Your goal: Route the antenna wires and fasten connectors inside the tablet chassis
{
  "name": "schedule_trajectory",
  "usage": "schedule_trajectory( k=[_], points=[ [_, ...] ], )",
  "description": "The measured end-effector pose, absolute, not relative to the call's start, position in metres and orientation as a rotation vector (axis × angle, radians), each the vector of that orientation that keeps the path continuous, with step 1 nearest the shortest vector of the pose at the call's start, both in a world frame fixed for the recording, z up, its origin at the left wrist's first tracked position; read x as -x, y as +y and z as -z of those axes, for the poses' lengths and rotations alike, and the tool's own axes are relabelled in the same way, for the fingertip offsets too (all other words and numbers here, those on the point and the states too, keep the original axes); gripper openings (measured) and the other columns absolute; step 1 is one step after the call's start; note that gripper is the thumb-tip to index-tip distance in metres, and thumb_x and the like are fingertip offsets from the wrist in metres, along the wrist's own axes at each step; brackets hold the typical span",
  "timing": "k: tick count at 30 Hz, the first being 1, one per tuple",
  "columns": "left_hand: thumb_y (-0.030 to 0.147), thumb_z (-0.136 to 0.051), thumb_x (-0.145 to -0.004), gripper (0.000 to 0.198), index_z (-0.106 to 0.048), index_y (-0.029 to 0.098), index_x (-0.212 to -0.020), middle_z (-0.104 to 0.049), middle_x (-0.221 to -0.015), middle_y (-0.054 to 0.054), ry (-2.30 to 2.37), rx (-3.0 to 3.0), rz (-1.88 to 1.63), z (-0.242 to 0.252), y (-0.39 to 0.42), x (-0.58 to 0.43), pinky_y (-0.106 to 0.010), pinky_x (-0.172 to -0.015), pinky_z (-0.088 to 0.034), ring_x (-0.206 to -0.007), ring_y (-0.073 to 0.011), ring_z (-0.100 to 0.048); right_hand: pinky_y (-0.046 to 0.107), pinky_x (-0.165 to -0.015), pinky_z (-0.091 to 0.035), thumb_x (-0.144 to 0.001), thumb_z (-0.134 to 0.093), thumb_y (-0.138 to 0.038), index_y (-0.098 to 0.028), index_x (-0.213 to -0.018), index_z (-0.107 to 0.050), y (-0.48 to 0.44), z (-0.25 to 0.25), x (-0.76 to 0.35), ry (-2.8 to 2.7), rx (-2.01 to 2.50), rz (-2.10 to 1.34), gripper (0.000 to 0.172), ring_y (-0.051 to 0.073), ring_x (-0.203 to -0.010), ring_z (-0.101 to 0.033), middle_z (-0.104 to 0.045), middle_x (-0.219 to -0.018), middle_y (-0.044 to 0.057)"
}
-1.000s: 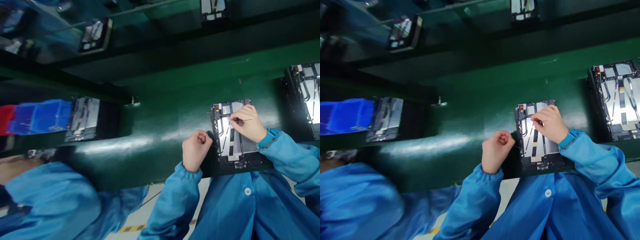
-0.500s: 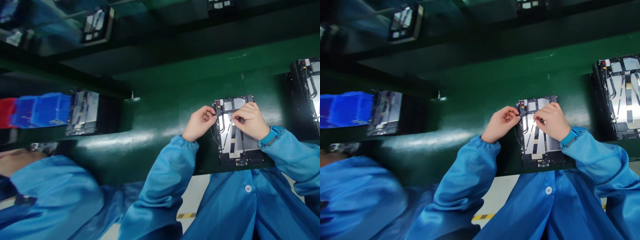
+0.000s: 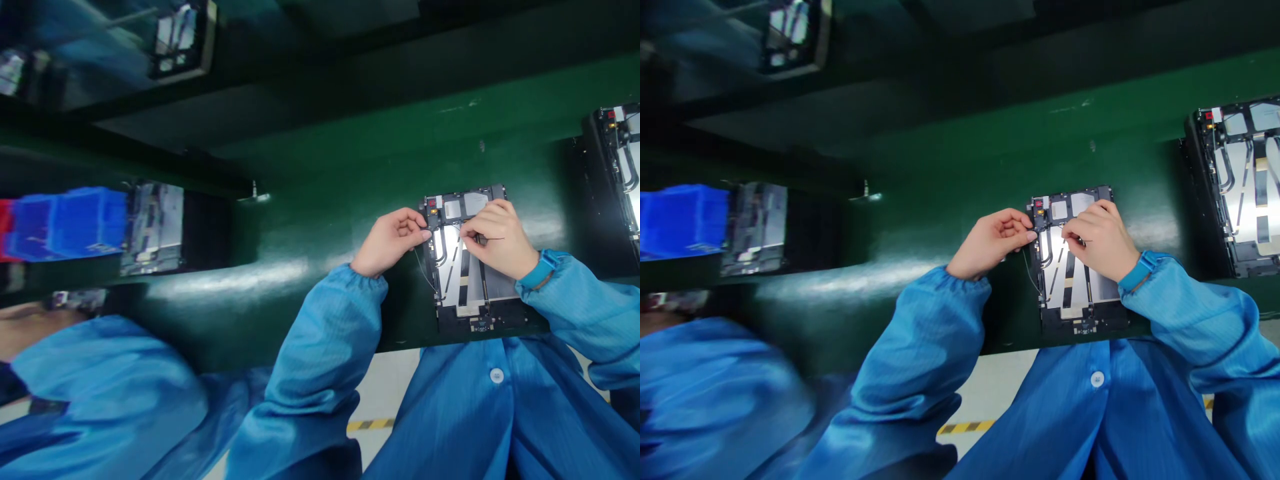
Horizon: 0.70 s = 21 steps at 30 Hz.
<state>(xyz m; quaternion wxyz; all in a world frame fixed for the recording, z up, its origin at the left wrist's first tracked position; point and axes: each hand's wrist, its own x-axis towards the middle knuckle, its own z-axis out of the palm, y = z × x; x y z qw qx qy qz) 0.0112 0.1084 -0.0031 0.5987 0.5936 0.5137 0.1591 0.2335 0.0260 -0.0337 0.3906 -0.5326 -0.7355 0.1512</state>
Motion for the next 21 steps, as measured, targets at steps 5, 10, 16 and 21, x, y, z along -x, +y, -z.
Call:
schedule_trajectory(
  k=[5, 10, 16, 21],
  points=[
    [0.029, -0.083, -0.066, 0.028, -0.063, 0.017, -0.081, -0.055, -0.059, 0.006, 1.230, -1.343, -0.382, 0.002, 0.105, -0.014, -0.020, -0.054, -0.039, -0.053, -0.0068, -0.048, 0.041, -0.093, -0.038, -0.088, -0.062, -0.012, -0.025, -0.078, -0.068, 0.026, 0.032, -0.234, -1.870, 1.369, -0.428, 0.018, 0.019, -0.077, -0.060, -0.070, -0.071, -0.003],
    [0.025, -0.079, -0.066, 0.023, -0.061, 0.017, -0.078, -0.057, -0.059, 0.005, 1.287, -1.293, -0.413, 0.002, 0.101, -0.020, -0.021, -0.049, -0.035, -0.049, -0.0067, -0.046, 0.041, -0.094, -0.038, -0.087, -0.060, -0.010, -0.025, -0.078, -0.068, 0.026, 0.032, -0.234, -1.875, 1.357, -0.412, 0.019, 0.019, -0.077, -0.059, -0.069, -0.071, -0.003],
    [0.020, -0.075, -0.068, 0.014, -0.062, 0.017, -0.073, -0.054, -0.055, 0.005, 1.321, -1.413, -0.307, -0.007, 0.109, -0.024, -0.021, -0.052, -0.036, -0.051, -0.0085, -0.047, 0.040, -0.094, -0.039, -0.083, -0.057, -0.009, -0.024, -0.084, -0.071, 0.026, 0.032, -0.237, -1.897, 1.307, -0.420, 0.020, 0.018, -0.074, -0.057, -0.065, -0.071, -0.003],
    [0.019, -0.072, -0.073, 0.003, -0.071, 0.018, -0.071, -0.063, -0.062, 0.002, 1.278, -1.837, -0.066, -0.023, 0.128, -0.031, -0.026, -0.063, -0.041, -0.060, -0.0127, -0.055, 0.042, -0.099, -0.038, -0.080, -0.057, -0.009, -0.025, -0.086, -0.071, 0.027, 0.032, -0.239, -1.910, 1.335, -0.475, 0.022, 0.018, -0.074, -0.057, -0.064, -0.071, -0.003]
  ],
)
